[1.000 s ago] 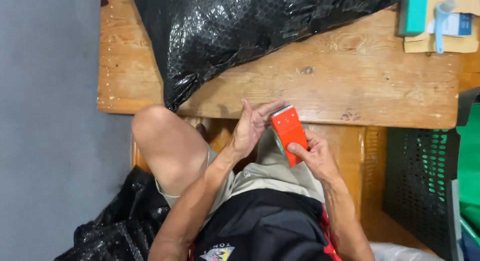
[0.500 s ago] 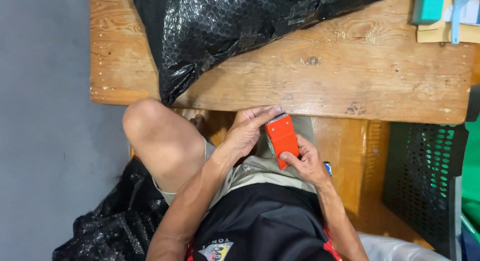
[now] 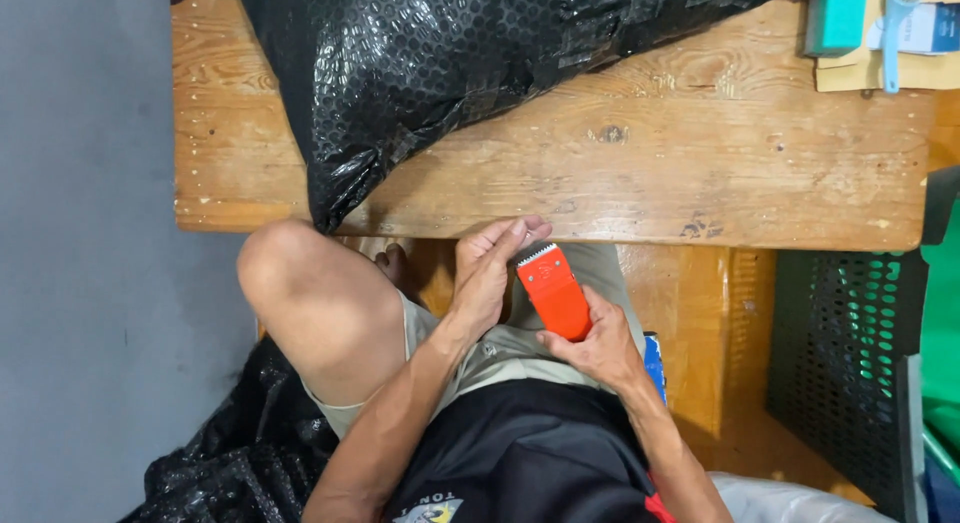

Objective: Cleaning the plastic wrapping of a pillow using a sponge and preparing packaging materials.

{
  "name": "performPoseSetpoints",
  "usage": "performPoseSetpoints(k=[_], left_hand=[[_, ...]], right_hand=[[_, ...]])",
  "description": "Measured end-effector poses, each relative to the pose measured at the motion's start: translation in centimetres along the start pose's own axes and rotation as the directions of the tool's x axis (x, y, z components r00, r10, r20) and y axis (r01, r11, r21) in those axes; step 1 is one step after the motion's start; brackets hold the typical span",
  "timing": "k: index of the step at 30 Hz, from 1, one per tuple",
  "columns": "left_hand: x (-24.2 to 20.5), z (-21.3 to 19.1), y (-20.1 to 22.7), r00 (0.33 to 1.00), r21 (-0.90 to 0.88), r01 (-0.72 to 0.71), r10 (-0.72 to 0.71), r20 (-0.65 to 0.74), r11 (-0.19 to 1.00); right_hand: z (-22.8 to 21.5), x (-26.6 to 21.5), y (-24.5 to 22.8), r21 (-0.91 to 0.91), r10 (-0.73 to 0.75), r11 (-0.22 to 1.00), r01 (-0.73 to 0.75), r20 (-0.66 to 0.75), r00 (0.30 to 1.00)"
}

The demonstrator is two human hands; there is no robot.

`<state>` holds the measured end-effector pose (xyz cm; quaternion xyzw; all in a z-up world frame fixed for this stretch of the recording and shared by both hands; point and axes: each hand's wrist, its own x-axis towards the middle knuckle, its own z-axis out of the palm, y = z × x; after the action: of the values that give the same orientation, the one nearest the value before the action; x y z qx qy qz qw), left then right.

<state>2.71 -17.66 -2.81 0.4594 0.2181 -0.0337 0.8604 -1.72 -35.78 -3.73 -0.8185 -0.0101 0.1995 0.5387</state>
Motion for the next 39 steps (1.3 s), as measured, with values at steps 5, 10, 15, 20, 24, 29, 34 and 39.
performPoseSetpoints(k=[5, 10, 15, 20, 24, 29, 34, 39], left_hand=[[-0.3, 0.0, -0.2, 1.0, -0.005, -0.004, 0.004, -0.018, 1.0], [-0.5, 0.1, -0.1, 1.0, -0.002, -0.008, 0.008, -0.026, 1.0], [-0.2, -0.1, 0.0, 0.999, 0.025, -0.046, 0.046, -0.02, 0.999], [0.2, -0.3, 0.1, 0.999, 0.068, -0.055, 0.055, 0.001, 0.996], [-0.3, -0.1, 0.1, 0.997, 0.087, -0.082, 0.082, 0.003, 0.993], [-0.7, 0.1, -0.1, 0.981, 0.173, -0.189, 0.18, 0.067, 0.967], [-1.2, 0.3, -0.2, 0.849, 0.426, -0.529, 0.455, 0.269, 0.734], [-0.7, 0.1, -0.5, 0.454, 0.46, -0.868, 0.68, 0.576, 0.189]], right_hand=[[0.3, -0.3, 0.2, 0.016, 0.035, 0.999, -0.036, 0.015, 0.999], [0.0, -0.4, -0.7, -0.005, 0.078, 0.997, -0.078, 0.033, 0.996], [0.3, -0.9, -3.1, 0.133, 0.206, 0.97, -0.205, 0.009, 0.979], [0.1, -0.3, -1.0, 0.026, 0.101, 0.995, -0.101, 0.015, 0.995], [0.1, -0.6, -0.6, -0.032, 0.115, 0.993, -0.115, 0.006, 0.993], [1.1, -0.4, -0.3, 0.015, 0.158, 0.987, -0.157, -0.032, 0.987], [0.9, -0.2, -0.9, 0.015, 0.178, 0.984, -0.178, -0.034, 0.983], [0.5, -0.3, -2.0, 0.017, 0.118, 0.993, -0.117, -0.096, 0.988]])
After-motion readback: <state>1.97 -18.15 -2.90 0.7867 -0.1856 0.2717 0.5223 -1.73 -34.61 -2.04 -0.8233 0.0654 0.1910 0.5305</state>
